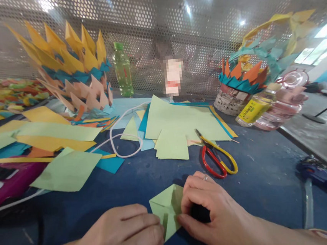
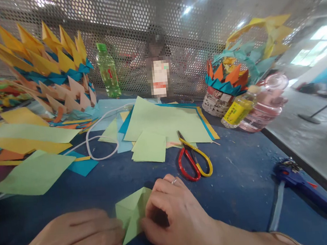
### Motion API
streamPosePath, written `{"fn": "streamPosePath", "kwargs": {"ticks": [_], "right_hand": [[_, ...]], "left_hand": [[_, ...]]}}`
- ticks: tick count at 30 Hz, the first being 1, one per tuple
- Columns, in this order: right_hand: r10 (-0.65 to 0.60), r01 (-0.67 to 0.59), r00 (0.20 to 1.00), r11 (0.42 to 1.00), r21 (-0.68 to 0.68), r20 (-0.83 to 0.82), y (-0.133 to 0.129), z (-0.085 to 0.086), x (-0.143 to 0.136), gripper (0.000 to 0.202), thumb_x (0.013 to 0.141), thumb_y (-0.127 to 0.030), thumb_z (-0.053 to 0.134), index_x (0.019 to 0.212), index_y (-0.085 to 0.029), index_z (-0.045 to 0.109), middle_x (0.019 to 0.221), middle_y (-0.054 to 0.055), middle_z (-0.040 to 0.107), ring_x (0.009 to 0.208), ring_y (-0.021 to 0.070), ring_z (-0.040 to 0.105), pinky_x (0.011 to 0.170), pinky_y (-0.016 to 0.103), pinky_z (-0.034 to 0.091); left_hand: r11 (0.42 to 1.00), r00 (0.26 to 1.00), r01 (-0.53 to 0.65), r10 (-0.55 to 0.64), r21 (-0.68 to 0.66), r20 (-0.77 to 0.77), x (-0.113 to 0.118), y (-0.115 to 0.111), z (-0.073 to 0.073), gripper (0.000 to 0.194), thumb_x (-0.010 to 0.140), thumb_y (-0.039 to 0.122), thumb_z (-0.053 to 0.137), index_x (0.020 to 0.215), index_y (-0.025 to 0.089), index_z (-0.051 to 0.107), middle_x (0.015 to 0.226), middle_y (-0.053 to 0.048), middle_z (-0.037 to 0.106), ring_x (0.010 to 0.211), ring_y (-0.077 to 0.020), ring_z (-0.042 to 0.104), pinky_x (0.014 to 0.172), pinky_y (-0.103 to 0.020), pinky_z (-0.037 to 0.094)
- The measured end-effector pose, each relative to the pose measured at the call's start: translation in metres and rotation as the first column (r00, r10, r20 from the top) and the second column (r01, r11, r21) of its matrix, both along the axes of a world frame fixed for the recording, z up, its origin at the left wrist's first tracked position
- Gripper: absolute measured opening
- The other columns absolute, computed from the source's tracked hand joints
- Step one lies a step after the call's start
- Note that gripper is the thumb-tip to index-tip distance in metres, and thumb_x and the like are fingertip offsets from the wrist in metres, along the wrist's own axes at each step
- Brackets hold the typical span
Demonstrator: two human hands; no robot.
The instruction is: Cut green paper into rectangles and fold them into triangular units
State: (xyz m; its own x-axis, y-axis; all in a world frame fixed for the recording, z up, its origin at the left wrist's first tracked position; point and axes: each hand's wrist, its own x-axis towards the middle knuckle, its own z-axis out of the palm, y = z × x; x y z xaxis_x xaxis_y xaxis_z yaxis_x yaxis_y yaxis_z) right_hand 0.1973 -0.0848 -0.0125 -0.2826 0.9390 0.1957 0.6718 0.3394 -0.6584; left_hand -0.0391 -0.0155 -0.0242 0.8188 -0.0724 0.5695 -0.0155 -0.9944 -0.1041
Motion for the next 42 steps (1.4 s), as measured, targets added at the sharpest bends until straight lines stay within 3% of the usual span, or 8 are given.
{"fn": "streamPosePath", "kwargs": {"ticks": [6, 17, 27, 34, 42], "right_hand": [[0.041, -0.041, 0.999, 0.998, -0.039, -0.012, -0.001, 0.003, 0.000, 0.015, 0.086, -0.027, 0.073, 0.076, -0.020, 0.063, 0.083, -0.002, 0.064, 0.082, 0.0138, 0.057, 0.083, 0.032, 0.037], [-0.041, 0.041, 0.999, 0.999, -0.030, 0.017, -0.004, -0.002, -0.005, 0.020, 0.081, -0.016, 0.070, 0.068, -0.018, 0.056, 0.073, -0.003, 0.059, 0.074, 0.0129, 0.055, 0.085, 0.034, 0.037], [-0.066, 0.064, 0.992, 0.998, 0.023, 0.105, -0.003, -0.002, -0.006, 0.021, 0.082, -0.016, 0.070, 0.067, -0.017, 0.055, 0.073, -0.002, 0.058, 0.073, 0.0140, 0.055, 0.085, 0.035, 0.037], [-0.078, 0.076, 0.987, 0.997, 0.022, 0.143, -0.002, -0.003, -0.008, 0.020, 0.080, -0.016, 0.070, 0.067, -0.017, 0.056, 0.073, 0.000, 0.058, 0.074, 0.0164, 0.053, 0.076, 0.034, 0.037], [-0.070, 0.070, 0.992, 0.998, 0.006, 0.103, -0.001, -0.004, -0.006, 0.023, 0.080, -0.019, 0.073, 0.065, -0.017, 0.055, 0.071, -0.002, 0.057, 0.072, 0.0147, 0.053, 0.078, 0.034, 0.037]], "left_hand": [[0.997, 0.998, 0.021, -0.026, -0.078, -0.055, 0.002, 0.000, 0.007, 0.016, 0.089, 0.029, 0.061, 0.091, 0.021, 0.074, 0.095, -0.002, 0.076, 0.086, -0.0166, 0.069, 0.078, -0.024, 0.059], [0.998, 0.999, 0.019, -0.021, -0.054, -0.033, 0.002, 0.001, 0.005, 0.017, 0.090, 0.032, 0.060, 0.092, 0.020, 0.073, 0.093, -0.002, 0.075, 0.084, -0.0168, 0.069, 0.080, -0.026, 0.059], [0.999, 0.999, 0.033, -0.033, -0.010, 0.000, 0.001, 0.002, -0.002, 0.016, 0.088, 0.012, 0.057, 0.088, 0.019, 0.072, 0.093, -0.002, 0.074, 0.084, -0.0158, 0.068, 0.081, -0.026, 0.057], [0.999, 1.000, 0.025, -0.025, -0.036, 0.004, 0.001, -0.001, 0.000, 0.017, 0.089, 0.015, 0.057, 0.089, 0.020, 0.073, 0.094, -0.001, 0.075, 0.085, -0.0160, 0.068, 0.080, -0.025, 0.058], [0.995, 1.000, -0.023, 0.021, -0.098, -0.020, 0.003, 0.000, 0.005, 0.015, 0.089, 0.022, 0.058, 0.094, 0.020, 0.072, 0.093, -0.003, 0.074, 0.083, -0.0168, 0.067, 0.079, -0.025, 0.058]]}}
